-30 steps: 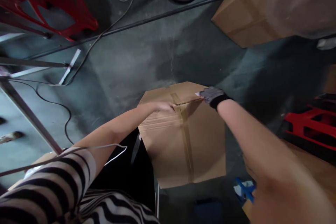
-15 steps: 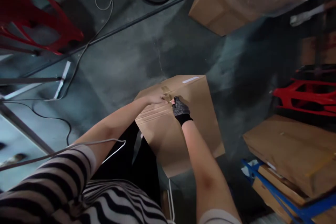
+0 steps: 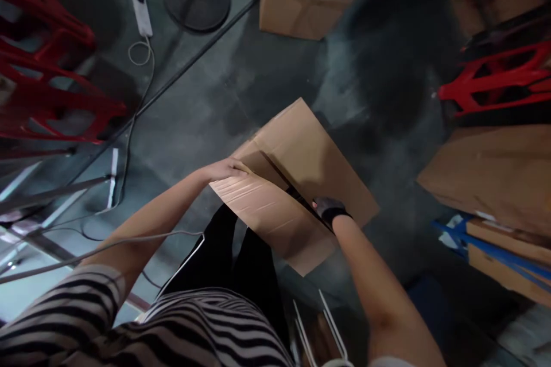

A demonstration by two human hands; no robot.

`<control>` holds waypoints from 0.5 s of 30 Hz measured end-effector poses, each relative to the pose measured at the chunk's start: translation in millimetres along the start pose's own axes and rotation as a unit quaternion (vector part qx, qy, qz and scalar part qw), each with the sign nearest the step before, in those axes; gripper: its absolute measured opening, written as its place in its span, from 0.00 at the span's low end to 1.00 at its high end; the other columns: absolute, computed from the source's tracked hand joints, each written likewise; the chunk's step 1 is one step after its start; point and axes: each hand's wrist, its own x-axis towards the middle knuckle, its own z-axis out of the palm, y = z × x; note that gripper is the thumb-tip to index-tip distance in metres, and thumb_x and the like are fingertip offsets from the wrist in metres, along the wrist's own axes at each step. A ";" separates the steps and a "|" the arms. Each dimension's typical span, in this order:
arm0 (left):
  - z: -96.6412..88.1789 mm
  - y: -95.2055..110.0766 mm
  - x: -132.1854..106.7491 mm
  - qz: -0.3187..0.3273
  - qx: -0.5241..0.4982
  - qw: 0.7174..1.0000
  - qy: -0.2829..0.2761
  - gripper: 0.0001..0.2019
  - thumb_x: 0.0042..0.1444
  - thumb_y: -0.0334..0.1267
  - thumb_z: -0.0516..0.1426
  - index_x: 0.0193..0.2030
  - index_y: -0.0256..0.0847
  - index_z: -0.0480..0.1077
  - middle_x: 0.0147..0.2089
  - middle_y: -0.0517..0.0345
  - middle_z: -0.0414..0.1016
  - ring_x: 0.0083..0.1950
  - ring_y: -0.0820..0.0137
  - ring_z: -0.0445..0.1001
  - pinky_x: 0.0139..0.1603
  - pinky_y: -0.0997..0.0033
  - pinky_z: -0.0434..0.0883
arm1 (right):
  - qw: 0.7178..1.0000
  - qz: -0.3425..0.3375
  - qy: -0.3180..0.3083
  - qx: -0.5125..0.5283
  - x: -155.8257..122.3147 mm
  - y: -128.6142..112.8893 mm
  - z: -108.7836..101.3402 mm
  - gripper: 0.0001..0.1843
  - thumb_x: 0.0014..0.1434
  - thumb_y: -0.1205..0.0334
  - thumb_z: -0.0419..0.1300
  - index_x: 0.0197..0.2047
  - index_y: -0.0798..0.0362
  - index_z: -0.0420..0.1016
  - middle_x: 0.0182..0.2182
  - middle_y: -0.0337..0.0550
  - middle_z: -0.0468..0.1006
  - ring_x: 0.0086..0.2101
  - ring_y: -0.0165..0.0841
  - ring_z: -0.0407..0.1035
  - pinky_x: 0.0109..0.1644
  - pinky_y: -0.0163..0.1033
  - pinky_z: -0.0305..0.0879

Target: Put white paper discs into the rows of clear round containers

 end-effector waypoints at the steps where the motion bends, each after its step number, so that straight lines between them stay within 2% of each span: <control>1: -1.6 0.3 -3.5 -0.014 -0.014 1.000 0.005 0.17 0.54 0.46 0.62 0.46 0.38 0.79 0.47 0.52 0.81 0.49 0.64 0.77 0.55 0.66 0.71 | 0.999 0.029 0.009 0.026 -16.2 27.3 11.8 0.06 0.53 0.67 0.56 0.30 0.52 0.74 0.34 0.52 0.79 0.37 0.42 0.73 0.46 0.47 0.66; 3: -7.4 0.9 0.3 -0.057 0.002 0.996 0.065 0.16 0.54 0.47 0.62 0.42 0.37 0.79 0.43 0.52 0.82 0.45 0.64 0.77 0.50 0.67 0.73 | 0.992 0.079 0.036 0.089 -47.5 72.4 40.5 0.07 0.52 0.68 0.55 0.33 0.52 0.74 0.34 0.51 0.79 0.37 0.41 0.73 0.44 0.44 0.67; 5: -12.7 2.9 17.0 -0.112 0.075 0.977 0.164 0.13 0.54 0.45 0.61 0.39 0.38 0.78 0.40 0.54 0.81 0.42 0.65 0.77 0.47 0.69 0.73 | 0.978 0.118 0.063 0.162 -73.3 101.4 74.2 0.09 0.51 0.68 0.54 0.35 0.51 0.73 0.34 0.51 0.79 0.36 0.40 0.73 0.41 0.43 0.68; 7: -13.4 6.7 38.7 -0.152 0.160 0.944 0.246 0.11 0.53 0.42 0.62 0.39 0.38 0.77 0.40 0.55 0.81 0.42 0.66 0.76 0.47 0.70 0.72 | 0.958 0.142 0.081 0.235 -91.2 116.0 110.7 0.09 0.52 0.67 0.53 0.34 0.51 0.73 0.33 0.50 0.79 0.34 0.39 0.74 0.38 0.41 0.69; 10: -4.6 12.5 62.3 -0.176 0.243 0.901 0.313 0.14 0.54 0.43 0.61 0.43 0.35 0.75 0.44 0.49 0.79 0.47 0.62 0.75 0.51 0.66 0.71 | 0.928 0.150 0.098 0.328 -105.0 121.7 167.0 0.09 0.54 0.64 0.52 0.34 0.51 0.72 0.32 0.48 0.79 0.33 0.38 0.74 0.36 0.40 0.69; 12: 6.2 14.9 69.9 -0.197 0.291 0.859 0.373 0.18 0.57 0.48 0.59 0.46 0.35 0.74 0.47 0.45 0.78 0.50 0.58 0.74 0.53 0.60 0.70 | 0.910 0.151 0.109 0.370 -108.2 122.9 203.7 0.08 0.54 0.62 0.52 0.35 0.51 0.72 0.31 0.46 0.79 0.33 0.37 0.74 0.37 0.39 0.68; 14: 23.5 16.3 77.8 -0.190 0.374 0.790 0.447 0.22 0.57 0.48 0.59 0.53 0.36 0.71 0.56 0.41 0.73 0.57 0.53 0.71 0.59 0.52 0.67 | 0.895 0.150 0.116 0.403 -108.6 126.4 238.5 0.08 0.54 0.62 0.52 0.34 0.51 0.72 0.30 0.44 0.78 0.33 0.36 0.73 0.37 0.38 0.68; 15: 36.5 16.6 83.9 -0.168 0.430 0.754 0.467 0.25 0.56 0.47 0.60 0.58 0.37 0.69 0.61 0.40 0.69 0.62 0.51 0.67 0.63 0.48 0.63 | 0.890 0.147 0.117 0.416 -107.8 129.6 255.0 0.08 0.54 0.62 0.52 0.33 0.51 0.72 0.29 0.44 0.78 0.32 0.35 0.73 0.37 0.37 0.68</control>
